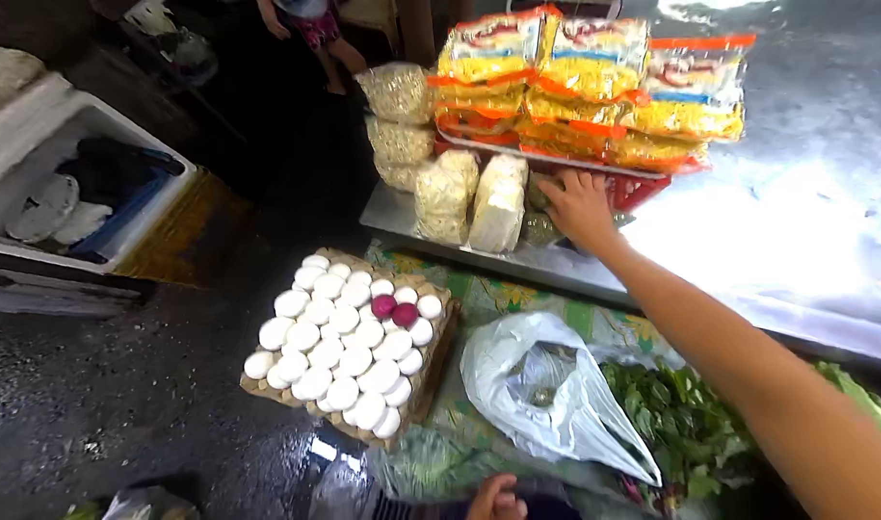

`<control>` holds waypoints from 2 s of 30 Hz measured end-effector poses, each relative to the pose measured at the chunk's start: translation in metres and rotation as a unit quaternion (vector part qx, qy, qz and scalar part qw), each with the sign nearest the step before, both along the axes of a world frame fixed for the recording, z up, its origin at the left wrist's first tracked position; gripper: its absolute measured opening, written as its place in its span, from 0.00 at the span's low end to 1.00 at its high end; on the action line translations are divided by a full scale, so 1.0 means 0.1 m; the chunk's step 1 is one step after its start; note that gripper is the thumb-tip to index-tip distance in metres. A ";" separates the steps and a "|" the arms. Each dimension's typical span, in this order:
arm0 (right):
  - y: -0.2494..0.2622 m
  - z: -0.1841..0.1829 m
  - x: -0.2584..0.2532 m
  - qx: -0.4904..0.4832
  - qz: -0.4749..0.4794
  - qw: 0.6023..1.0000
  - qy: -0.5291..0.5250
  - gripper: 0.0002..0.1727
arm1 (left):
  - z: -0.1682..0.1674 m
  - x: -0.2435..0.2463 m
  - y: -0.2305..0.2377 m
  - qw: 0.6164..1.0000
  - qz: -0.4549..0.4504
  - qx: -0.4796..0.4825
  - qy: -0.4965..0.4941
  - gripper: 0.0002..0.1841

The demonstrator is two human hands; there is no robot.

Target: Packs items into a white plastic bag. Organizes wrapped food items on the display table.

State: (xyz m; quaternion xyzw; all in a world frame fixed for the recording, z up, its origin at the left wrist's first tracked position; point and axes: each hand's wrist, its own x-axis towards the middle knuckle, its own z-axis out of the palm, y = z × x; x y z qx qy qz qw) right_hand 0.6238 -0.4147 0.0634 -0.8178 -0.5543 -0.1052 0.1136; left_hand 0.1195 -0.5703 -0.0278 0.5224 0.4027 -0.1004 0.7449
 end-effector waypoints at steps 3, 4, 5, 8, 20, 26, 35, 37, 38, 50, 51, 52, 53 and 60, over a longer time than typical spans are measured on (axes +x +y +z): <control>-0.22 0.24 -0.19 -0.006 -0.020 0.992 0.121 0.29 | 0.03 -0.01 -0.03 0.999 0.014 -0.025 0.016 0.28; -0.37 0.34 -0.35 0.008 -0.037 0.983 0.179 0.25 | 0.04 0.01 0.00 0.999 0.016 -0.029 0.016 0.27; -0.57 0.44 -0.56 0.015 -0.052 0.970 0.236 0.20 | 0.03 0.03 0.01 0.999 0.019 -0.033 0.014 0.27; -1.29 0.12 -1.25 -0.145 -0.050 0.849 0.505 0.13 | 0.03 0.09 0.02 0.998 0.035 -0.048 -0.004 0.26; -2.13 -1.80 -1.87 -0.433 -0.065 0.773 0.459 0.38 | 0.36 0.51 0.02 0.996 -0.025 -0.012 -0.079 0.22; -2.39 -1.14 -1.76 0.067 -0.152 0.661 0.732 0.39 | 0.61 1.12 0.38 0.971 -0.002 0.172 -0.169 0.25; -2.40 -0.15 -1.97 0.237 -0.060 0.605 0.758 0.54 | 0.77 2.00 0.60 0.972 0.032 0.062 -0.225 0.37; -2.42 -0.07 -1.91 0.200 -0.059 0.636 0.743 0.53 | 0.76 2.02 0.62 0.967 0.038 0.044 -0.247 0.33; -2.43 -0.04 -1.88 0.179 -0.061 0.649 0.737 0.55 | 0.75 2.02 0.63 0.964 0.047 0.042 -0.260 0.31; -1.55 0.44 -0.42 0.119 -0.166 0.900 0.385 0.42 | 0.75 2.08 0.84 0.967 0.054 0.138 -0.208 0.29; -1.41 0.38 -0.20 0.117 -0.167 0.916 0.345 0.40 | 0.70 1.95 0.82 0.970 0.045 0.137 -0.198 0.27; -1.29 0.31 -0.01 0.111 -0.165 0.932 0.302 0.39 | 0.65 1.82 0.78 0.974 0.036 0.133 -0.182 0.26; -1.18 0.22 0.15 0.097 -0.163 0.948 0.256 0.37 | 0.60 1.68 0.73 0.978 0.028 0.126 -0.162 0.25; -1.01 -0.18 0.31 0.106 -0.162 0.976 0.096 0.27 | 0.30 0.65 0.18 0.998 0.025 0.043 -0.045 0.21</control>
